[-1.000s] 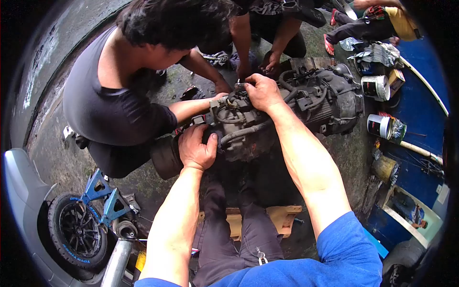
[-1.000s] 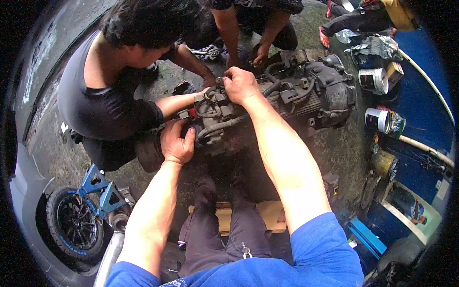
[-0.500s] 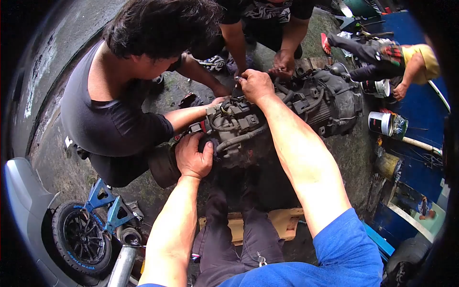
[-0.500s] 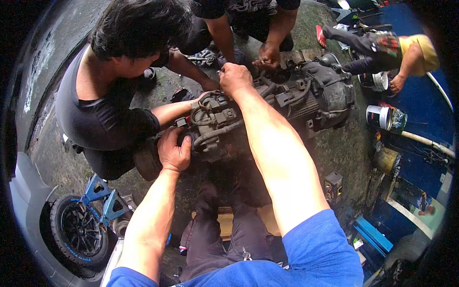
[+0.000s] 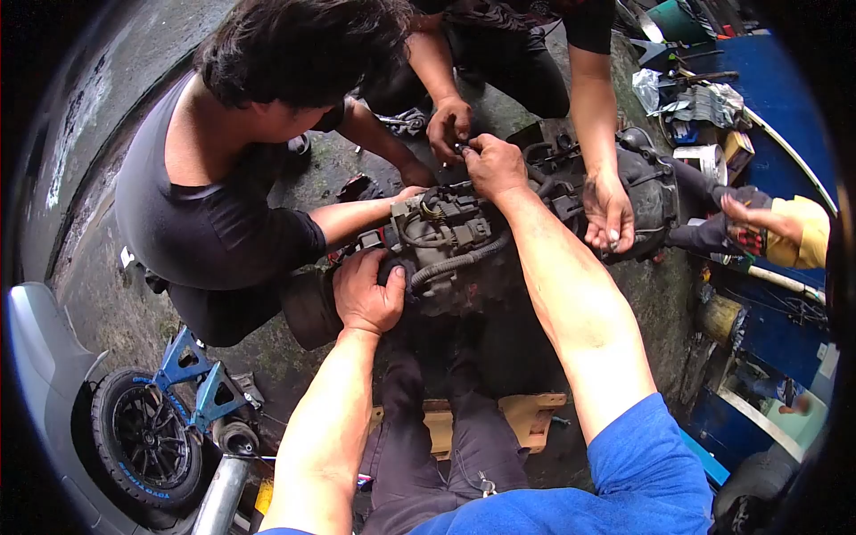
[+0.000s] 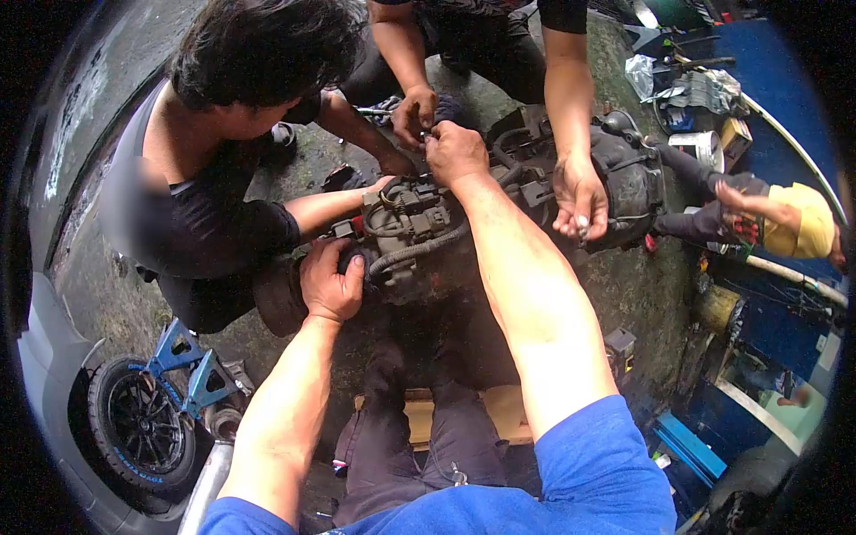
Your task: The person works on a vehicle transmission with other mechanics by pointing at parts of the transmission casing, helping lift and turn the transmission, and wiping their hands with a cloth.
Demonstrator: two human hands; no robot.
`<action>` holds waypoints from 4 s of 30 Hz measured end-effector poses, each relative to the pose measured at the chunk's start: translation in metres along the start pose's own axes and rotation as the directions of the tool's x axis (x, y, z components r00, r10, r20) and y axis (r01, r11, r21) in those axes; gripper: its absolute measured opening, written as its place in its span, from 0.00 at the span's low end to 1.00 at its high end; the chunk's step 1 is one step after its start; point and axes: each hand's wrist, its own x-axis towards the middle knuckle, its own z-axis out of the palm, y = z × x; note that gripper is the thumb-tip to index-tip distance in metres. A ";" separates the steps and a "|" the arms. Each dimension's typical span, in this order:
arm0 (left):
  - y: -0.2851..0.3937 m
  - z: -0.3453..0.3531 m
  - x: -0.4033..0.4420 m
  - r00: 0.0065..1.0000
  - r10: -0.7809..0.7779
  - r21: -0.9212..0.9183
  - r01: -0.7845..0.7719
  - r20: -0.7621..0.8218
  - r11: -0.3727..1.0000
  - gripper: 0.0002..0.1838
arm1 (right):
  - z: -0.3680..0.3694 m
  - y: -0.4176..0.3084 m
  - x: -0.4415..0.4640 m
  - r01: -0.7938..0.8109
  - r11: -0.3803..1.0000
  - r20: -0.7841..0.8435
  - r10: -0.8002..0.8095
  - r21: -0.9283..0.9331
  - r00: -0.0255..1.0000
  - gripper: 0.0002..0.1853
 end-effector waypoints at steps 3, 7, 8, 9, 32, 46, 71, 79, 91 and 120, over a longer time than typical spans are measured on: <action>-0.002 -0.002 0.001 1.000 0.004 -0.001 -0.004 -0.001 1.000 0.20 | -0.003 -0.005 -0.006 0.008 1.000 -0.089 -0.006 0.014 0.996 0.16; -0.002 0.004 0.000 1.000 0.025 -0.012 -0.025 -0.004 1.000 0.18 | 0.003 0.006 -0.005 0.036 0.995 -0.157 -0.021 0.096 0.987 0.13; -0.003 0.005 -0.001 1.000 0.022 -0.013 -0.022 0.000 1.000 0.18 | 0.003 0.005 -0.006 0.037 0.992 -0.186 -0.014 0.120 0.982 0.13; -0.004 0.005 -0.001 1.000 0.017 -0.011 -0.017 0.002 1.000 0.19 | 0.002 0.002 -0.006 0.042 0.988 -0.213 -0.010 0.146 0.977 0.13; -0.016 0.016 -0.005 0.995 0.012 -0.260 0.016 0.102 0.965 0.20 | -0.057 0.177 -0.217 0.102 0.994 -0.783 -0.031 0.042 0.621 0.14; 0.112 0.041 -0.109 0.961 0.235 -0.067 -0.247 -0.143 0.967 0.10 | -0.064 0.250 -0.287 0.426 0.624 -0.493 -0.074 0.655 0.867 0.05; 0.107 0.331 -0.167 0.558 -0.182 -0.347 0.705 0.809 0.618 0.09 | 0.078 0.404 -0.274 0.346 0.738 0.218 -0.549 0.579 0.807 0.10; 0.057 0.382 -0.166 0.617 -0.135 -0.424 0.668 0.776 0.612 0.09 | 0.120 0.434 -0.234 0.576 0.695 0.261 -0.707 0.430 0.657 0.12; 0.016 0.408 -0.199 0.670 -0.212 -0.480 0.684 0.712 0.549 0.09 | 0.165 0.434 -0.235 0.669 0.683 0.287 -0.731 0.294 0.620 0.14; -0.056 0.451 -0.226 0.607 -0.128 -0.469 0.715 0.784 0.519 0.08 | 0.179 0.454 -0.088 -0.212 -0.758 0.056 -0.227 0.617 0.972 0.23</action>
